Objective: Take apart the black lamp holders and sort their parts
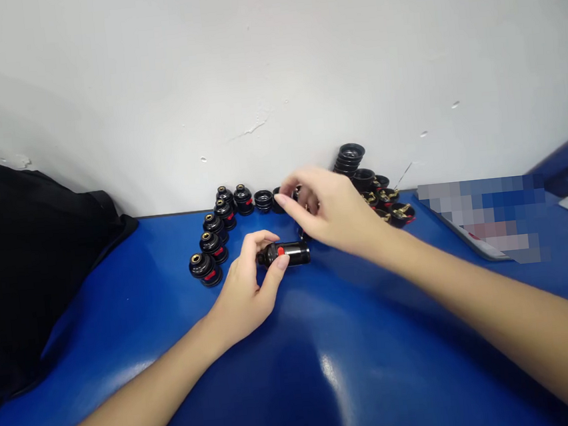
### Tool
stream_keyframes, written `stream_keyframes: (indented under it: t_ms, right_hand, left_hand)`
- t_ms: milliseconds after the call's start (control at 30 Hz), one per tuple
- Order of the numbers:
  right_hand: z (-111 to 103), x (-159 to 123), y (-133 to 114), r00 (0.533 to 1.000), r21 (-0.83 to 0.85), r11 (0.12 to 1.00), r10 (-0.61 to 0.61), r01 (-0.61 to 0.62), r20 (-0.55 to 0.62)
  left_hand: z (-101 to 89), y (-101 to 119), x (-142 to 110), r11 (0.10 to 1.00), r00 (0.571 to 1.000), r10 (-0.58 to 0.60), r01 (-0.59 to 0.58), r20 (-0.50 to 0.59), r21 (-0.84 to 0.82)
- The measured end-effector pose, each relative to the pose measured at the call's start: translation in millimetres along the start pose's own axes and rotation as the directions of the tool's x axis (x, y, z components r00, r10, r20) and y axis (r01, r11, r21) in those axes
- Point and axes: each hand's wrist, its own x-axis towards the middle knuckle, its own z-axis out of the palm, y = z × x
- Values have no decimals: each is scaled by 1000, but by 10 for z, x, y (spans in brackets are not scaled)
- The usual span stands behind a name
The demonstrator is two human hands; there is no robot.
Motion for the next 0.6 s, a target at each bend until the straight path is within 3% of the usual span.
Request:
stream_keyframes:
  t_ms: [100,167,233,300,400,600]
  right_hand:
    - [-61,-383,-166,975,81,980,168,-181,146]
    - [-45,-627,-199,908,172,924,276,-340,315]
    - [0,-813,-183,826,348,788,331,-508,457]
    - [50,-930,-147,794,475,652,362,-590,488]
    - [98,-1000,-102,799,558,575,383,-599,463]
    - [86,-1020,-65,826,617,551,345,-562,445]
  left_hand:
    - [27,-4,-22,999,1000,16,-16,-18,-37]
    - [42,4,-36,999,1000,18,-18,-12,-37]
    - [53,9,-42,999,1000,5,-5,20,-36]
    - [58,3,-40,999,997,-11,14,82,-35]
    - [55,-21,-33,999,985,-11,19,173,-44]
    - [14,-39,-32,998,975,66,-60,212,-34]
